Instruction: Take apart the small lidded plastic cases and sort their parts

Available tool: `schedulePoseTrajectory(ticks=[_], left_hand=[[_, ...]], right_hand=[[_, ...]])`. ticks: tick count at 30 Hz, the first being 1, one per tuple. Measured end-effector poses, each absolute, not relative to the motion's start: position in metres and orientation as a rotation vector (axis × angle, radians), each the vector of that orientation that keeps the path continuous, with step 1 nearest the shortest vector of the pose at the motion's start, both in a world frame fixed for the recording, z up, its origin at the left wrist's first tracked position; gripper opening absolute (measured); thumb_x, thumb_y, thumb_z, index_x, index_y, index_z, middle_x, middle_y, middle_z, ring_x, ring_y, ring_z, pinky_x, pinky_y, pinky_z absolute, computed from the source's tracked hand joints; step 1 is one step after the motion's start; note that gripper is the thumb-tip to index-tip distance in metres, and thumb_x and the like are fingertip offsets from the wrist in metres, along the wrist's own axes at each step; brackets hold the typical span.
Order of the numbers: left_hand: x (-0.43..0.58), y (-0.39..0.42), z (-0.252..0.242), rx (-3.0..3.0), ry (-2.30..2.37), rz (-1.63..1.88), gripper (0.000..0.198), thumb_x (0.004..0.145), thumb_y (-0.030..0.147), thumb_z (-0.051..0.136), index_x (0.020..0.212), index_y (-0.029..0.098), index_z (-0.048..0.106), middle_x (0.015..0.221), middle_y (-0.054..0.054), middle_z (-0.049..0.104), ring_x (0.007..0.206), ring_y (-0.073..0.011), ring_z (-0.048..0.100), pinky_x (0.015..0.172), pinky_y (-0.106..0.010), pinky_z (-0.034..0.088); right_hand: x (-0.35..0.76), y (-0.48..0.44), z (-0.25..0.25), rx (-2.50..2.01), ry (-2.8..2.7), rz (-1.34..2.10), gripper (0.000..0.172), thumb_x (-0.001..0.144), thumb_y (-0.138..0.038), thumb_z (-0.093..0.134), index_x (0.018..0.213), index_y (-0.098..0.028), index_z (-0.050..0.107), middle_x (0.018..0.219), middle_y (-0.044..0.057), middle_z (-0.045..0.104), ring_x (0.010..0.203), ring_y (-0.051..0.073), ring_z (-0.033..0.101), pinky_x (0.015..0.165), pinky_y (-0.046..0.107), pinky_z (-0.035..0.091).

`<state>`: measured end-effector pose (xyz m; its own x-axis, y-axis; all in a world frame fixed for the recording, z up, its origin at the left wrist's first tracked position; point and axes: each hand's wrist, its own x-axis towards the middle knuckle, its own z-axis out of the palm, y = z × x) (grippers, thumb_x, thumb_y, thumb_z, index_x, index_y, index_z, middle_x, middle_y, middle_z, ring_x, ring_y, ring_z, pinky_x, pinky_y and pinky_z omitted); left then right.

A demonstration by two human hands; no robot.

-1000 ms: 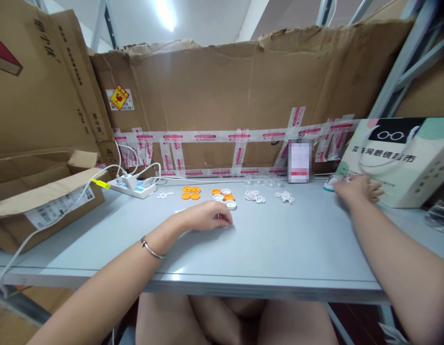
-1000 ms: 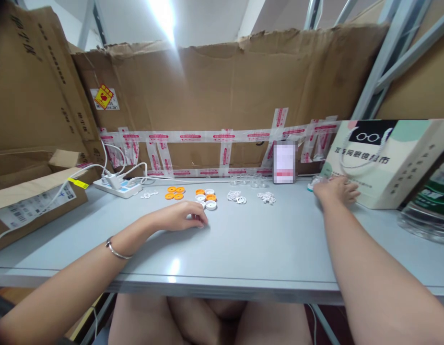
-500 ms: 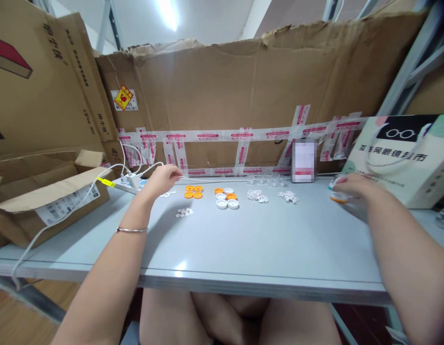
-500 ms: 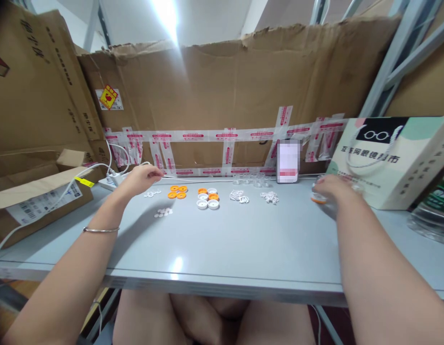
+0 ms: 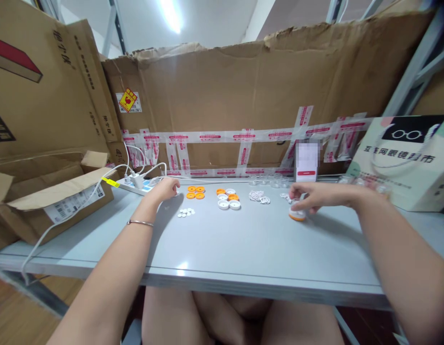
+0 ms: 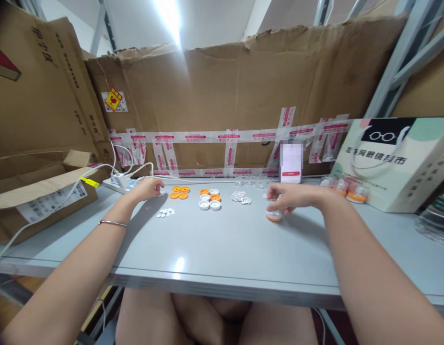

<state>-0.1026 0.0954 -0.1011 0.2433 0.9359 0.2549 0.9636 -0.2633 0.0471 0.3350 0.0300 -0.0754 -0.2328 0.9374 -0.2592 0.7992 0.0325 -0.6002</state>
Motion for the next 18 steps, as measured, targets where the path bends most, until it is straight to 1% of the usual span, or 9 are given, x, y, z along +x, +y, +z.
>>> schedulePoseTrajectory(ticks=[5,8,12,15,18], left_hand=[[-0.105,0.101,-0.107,-2.322,-1.848,-0.306,0.03,0.06,0.015,0.054,0.089,0.019,0.062,0.077,-0.003,0.066,0.072,-0.0166,0.059,0.06,-0.021,0.04],[-0.104,0.101,-0.108,-2.307,-1.85,-0.286,0.031,0.061,0.013,0.053,0.09,0.018,0.062,0.078,-0.004,0.066,0.073,-0.017,0.059,0.061,-0.021,0.039],[-0.101,0.097,-0.104,-2.299,-1.854,-0.293,0.029,0.061,0.011,0.053,0.088,0.016,0.063,0.077,-0.005,0.065,0.072,-0.0173,0.059,0.061,-0.022,0.039],[-0.095,0.088,-0.094,-2.292,-1.854,-0.34,0.027,0.063,0.014,0.055,0.089,0.014,0.062,0.078,-0.006,0.065,0.071,-0.018,0.058,0.061,-0.023,0.039],[-0.075,0.071,-0.082,-2.317,-1.822,-0.443,0.024,0.072,0.025,0.052,0.092,0.014,0.06,0.082,-0.006,0.064,0.072,-0.0163,0.057,0.063,-0.023,0.04]], right_hand=[[0.295,0.018,-0.072,-1.605,-2.375,1.013,0.03,0.062,-0.038,0.065,0.081,-0.022,0.048,0.081,0.0,0.054,0.06,0.013,0.054,0.06,0.028,0.043],[0.28,0.015,-0.075,-1.497,-2.397,1.045,0.029,0.062,-0.037,0.065,0.079,-0.022,0.049,0.077,-0.001,0.053,0.059,0.013,0.052,0.057,0.027,0.042],[0.269,0.012,-0.077,-1.41,-2.376,1.097,0.029,0.061,-0.037,0.067,0.078,-0.022,0.05,0.074,-0.002,0.055,0.056,0.012,0.052,0.057,0.027,0.041],[0.26,0.011,-0.079,-1.382,-2.359,1.097,0.031,0.061,-0.04,0.067,0.08,-0.021,0.05,0.074,-0.001,0.056,0.057,0.013,0.053,0.058,0.027,0.04],[0.248,0.012,-0.086,-1.348,-2.311,1.088,0.034,0.063,-0.044,0.065,0.082,-0.02,0.049,0.077,0.0,0.056,0.06,0.012,0.053,0.056,0.026,0.04]])
